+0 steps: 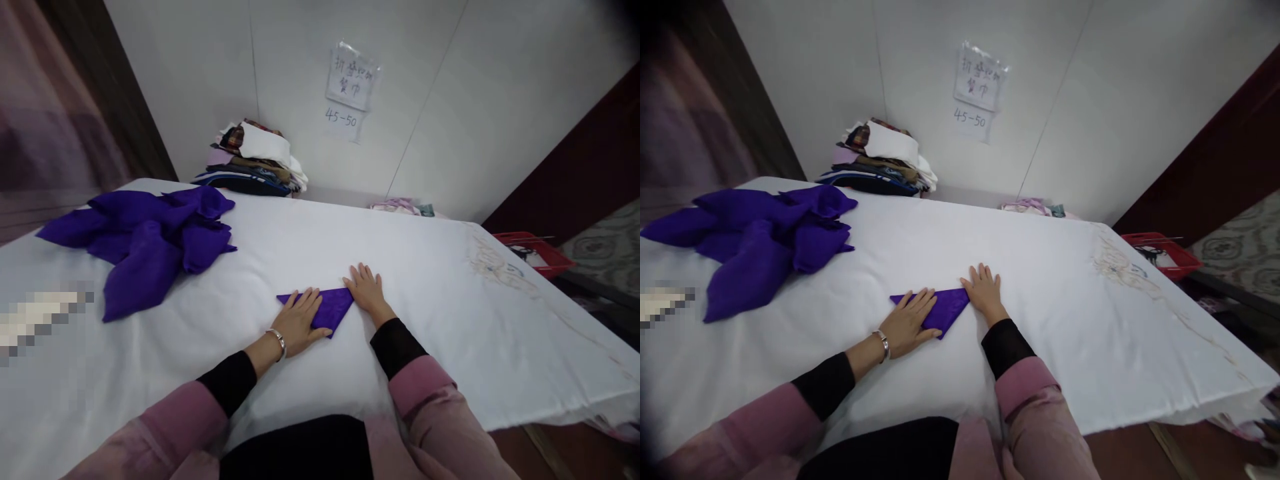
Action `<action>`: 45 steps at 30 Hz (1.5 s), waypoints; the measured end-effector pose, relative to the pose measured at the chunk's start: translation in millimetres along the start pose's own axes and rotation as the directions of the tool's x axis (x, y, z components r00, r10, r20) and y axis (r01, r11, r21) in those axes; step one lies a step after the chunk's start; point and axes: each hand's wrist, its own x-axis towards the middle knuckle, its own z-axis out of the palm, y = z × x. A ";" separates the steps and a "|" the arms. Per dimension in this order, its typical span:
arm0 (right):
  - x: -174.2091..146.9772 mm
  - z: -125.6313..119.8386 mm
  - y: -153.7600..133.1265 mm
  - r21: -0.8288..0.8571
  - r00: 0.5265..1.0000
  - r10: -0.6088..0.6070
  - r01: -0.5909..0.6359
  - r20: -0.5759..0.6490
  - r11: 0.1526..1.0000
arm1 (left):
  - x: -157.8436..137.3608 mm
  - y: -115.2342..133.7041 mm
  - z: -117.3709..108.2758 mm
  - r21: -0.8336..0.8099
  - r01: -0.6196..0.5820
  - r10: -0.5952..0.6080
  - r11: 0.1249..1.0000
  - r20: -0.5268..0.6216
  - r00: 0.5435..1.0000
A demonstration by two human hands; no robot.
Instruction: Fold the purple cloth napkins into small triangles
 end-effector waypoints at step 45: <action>-53.2 2.0 -17.6 0.019 0.922 -0.387 0.387 -0.011 0.922 | -6.6 -3.3 -4.3 -0.043 0.064 -0.063 0.997 0.019 0.998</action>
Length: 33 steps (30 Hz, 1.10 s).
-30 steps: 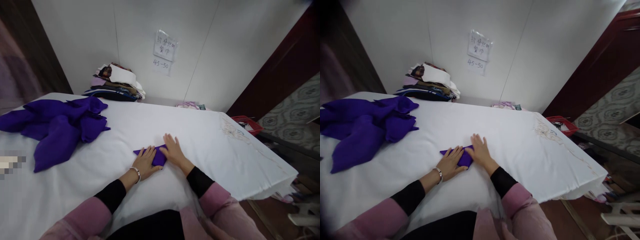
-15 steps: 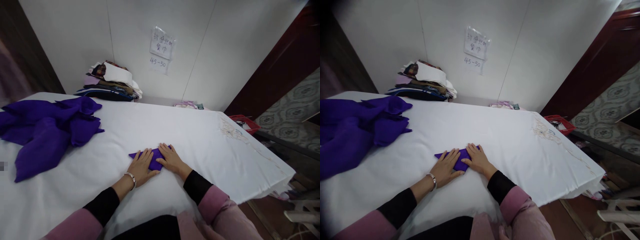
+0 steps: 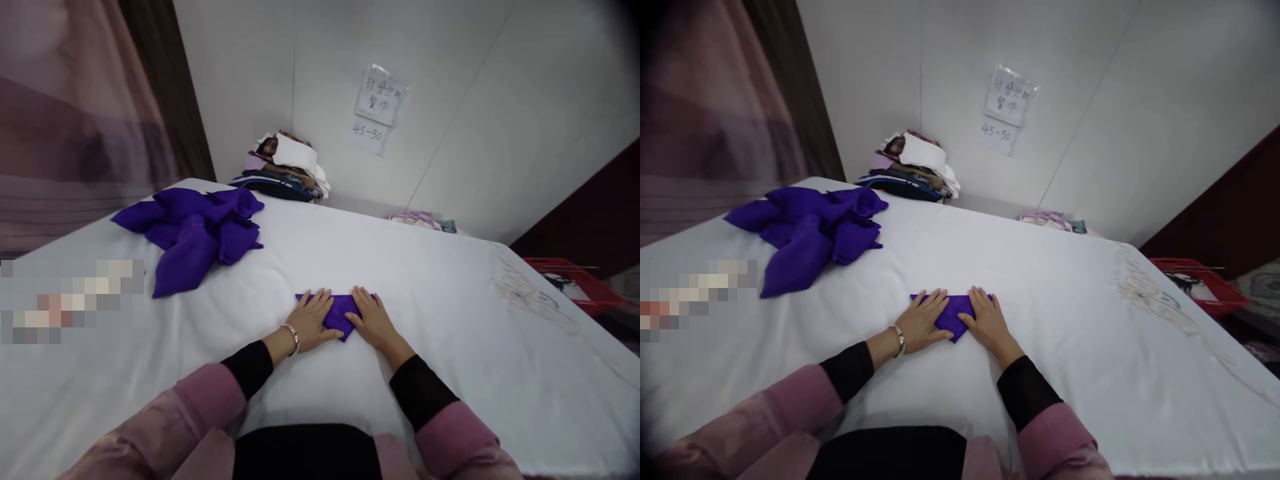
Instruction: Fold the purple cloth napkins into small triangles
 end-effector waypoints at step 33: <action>-0.9 -1.2 1.2 0.014 1.000 0.007 -0.008 0.030 1.000 | -5.8 -70.7 -19.4 -0.298 0.176 -0.250 0.938 -0.231 0.940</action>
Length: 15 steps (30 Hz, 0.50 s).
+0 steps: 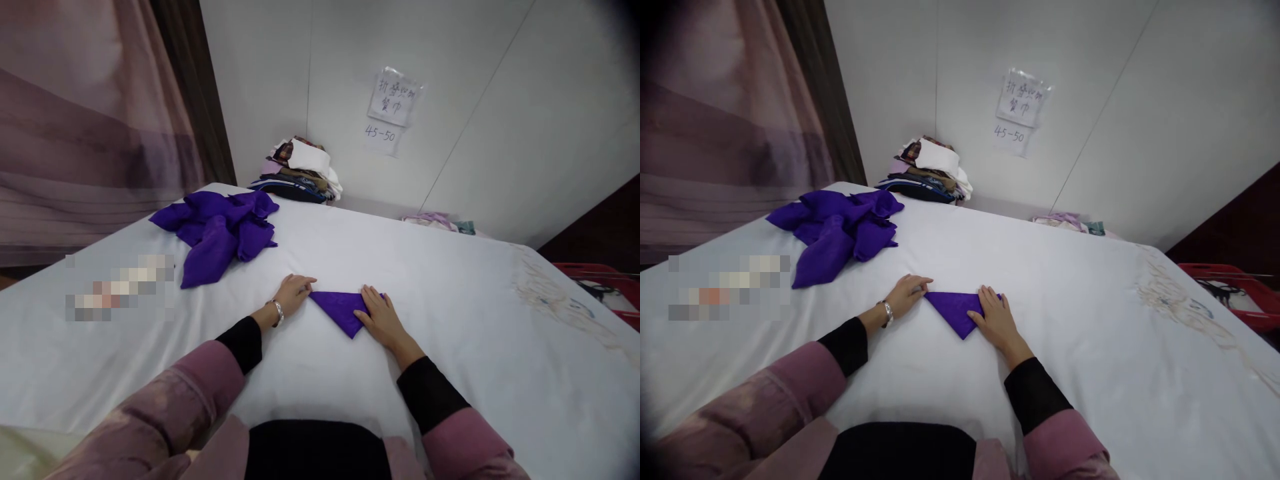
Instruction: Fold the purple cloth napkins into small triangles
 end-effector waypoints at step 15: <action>0.1 0.5 0.8 0.003 1.000 -0.004 0.004 -0.006 1.000 | -2.6 1.2 -7.7 0.155 -0.027 0.039 0.988 -0.076 0.996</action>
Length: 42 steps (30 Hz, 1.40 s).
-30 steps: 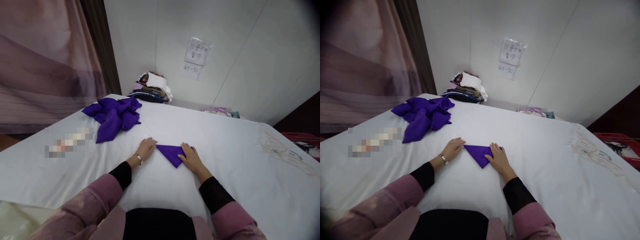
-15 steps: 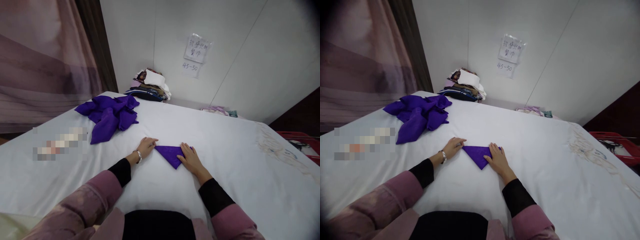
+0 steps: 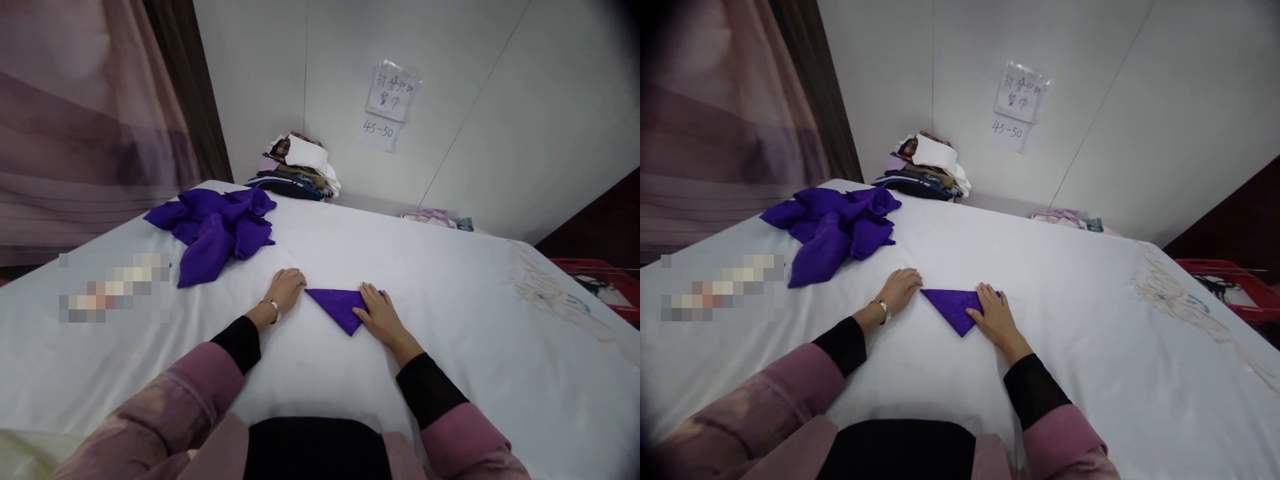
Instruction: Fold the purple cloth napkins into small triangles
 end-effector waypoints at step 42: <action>-1.9 -8.0 18.4 0.093 0.997 0.076 -0.076 0.004 0.993 | -10.6 88.3 33.3 0.076 -0.342 0.278 0.937 0.433 0.858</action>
